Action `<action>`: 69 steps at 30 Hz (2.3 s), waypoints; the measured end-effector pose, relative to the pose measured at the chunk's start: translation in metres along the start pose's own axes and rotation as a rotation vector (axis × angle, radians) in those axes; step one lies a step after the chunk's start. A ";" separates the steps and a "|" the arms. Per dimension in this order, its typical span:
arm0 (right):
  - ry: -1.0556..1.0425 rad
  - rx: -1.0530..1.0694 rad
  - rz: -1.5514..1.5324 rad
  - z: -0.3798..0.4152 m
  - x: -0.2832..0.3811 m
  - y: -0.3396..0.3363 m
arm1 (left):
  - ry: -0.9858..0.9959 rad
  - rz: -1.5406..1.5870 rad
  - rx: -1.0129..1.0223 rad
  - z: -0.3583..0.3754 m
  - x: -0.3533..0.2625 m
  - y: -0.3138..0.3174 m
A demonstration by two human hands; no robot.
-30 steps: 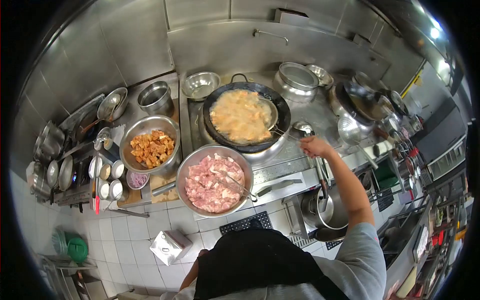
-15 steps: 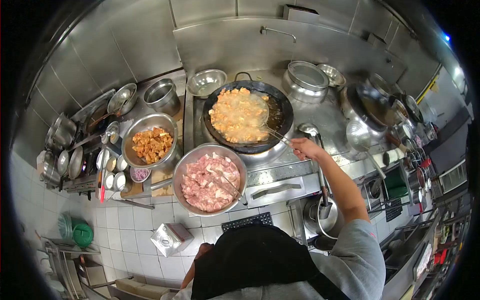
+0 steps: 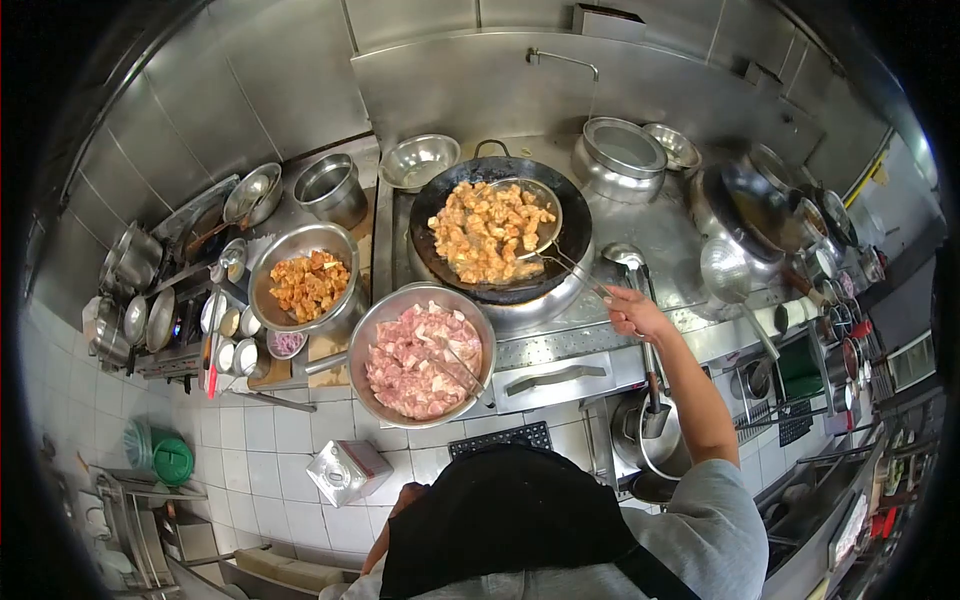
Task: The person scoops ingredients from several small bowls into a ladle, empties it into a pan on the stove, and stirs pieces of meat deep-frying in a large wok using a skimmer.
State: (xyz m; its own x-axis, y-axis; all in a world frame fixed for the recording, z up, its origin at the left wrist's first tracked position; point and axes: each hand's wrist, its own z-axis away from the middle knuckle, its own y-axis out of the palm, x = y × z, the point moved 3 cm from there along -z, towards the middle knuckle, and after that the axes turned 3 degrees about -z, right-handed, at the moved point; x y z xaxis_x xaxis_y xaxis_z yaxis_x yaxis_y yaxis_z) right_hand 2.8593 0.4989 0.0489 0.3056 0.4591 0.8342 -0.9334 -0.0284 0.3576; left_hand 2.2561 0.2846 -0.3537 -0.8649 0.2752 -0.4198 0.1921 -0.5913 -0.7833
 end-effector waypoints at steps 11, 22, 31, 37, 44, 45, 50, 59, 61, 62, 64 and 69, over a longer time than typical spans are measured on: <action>-0.239 -0.213 0.352 0.024 0.005 0.014 | 0.234 -0.182 -0.091 -0.004 0.022 -0.023; -0.611 -0.413 0.810 0.013 0.013 0.045 | 0.140 -0.185 -0.035 0.006 0.045 0.009; -0.668 -0.667 1.237 0.045 0.082 0.073 | 0.174 0.047 0.044 0.041 0.029 -0.043; -0.632 -0.710 1.468 0.036 0.079 0.034 | 0.078 0.017 -0.002 0.047 0.032 -0.032; -0.026 -0.392 0.537 0.018 0.028 0.053 | 0.161 -0.146 -0.014 0.023 0.059 0.039; -0.002 -0.351 0.401 0.019 0.031 0.055 | 0.145 -0.154 0.019 0.024 0.059 0.038; 0.037 -0.223 0.104 -0.003 0.005 0.036 | 0.044 0.046 0.070 0.050 0.024 -0.038; -0.025 -0.122 -0.134 0.021 0.012 0.050 | 0.080 0.027 0.077 0.055 0.017 -0.053; -0.054 -0.157 -0.044 0.035 0.023 0.054 | 0.248 -0.127 0.064 0.049 0.025 -0.039; -0.071 -0.177 0.028 0.043 0.032 0.060 | 0.187 -0.091 0.075 0.050 0.022 -0.043; -0.110 -0.204 0.127 0.045 0.038 0.060 | 0.076 -0.023 0.099 0.052 0.010 -0.054; -0.215 -0.297 0.265 0.051 0.056 0.065 | 0.221 -0.237 0.032 0.011 0.053 0.014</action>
State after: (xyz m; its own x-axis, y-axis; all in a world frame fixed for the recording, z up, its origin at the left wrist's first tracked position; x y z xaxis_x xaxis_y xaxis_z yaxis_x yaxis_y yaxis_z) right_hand 2.8254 0.4770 0.1402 0.0513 0.2751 0.9601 -0.9886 0.1505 0.0097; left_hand 2.2080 0.2822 -0.3814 -0.7618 0.5636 -0.3194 -0.0201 -0.5134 -0.8579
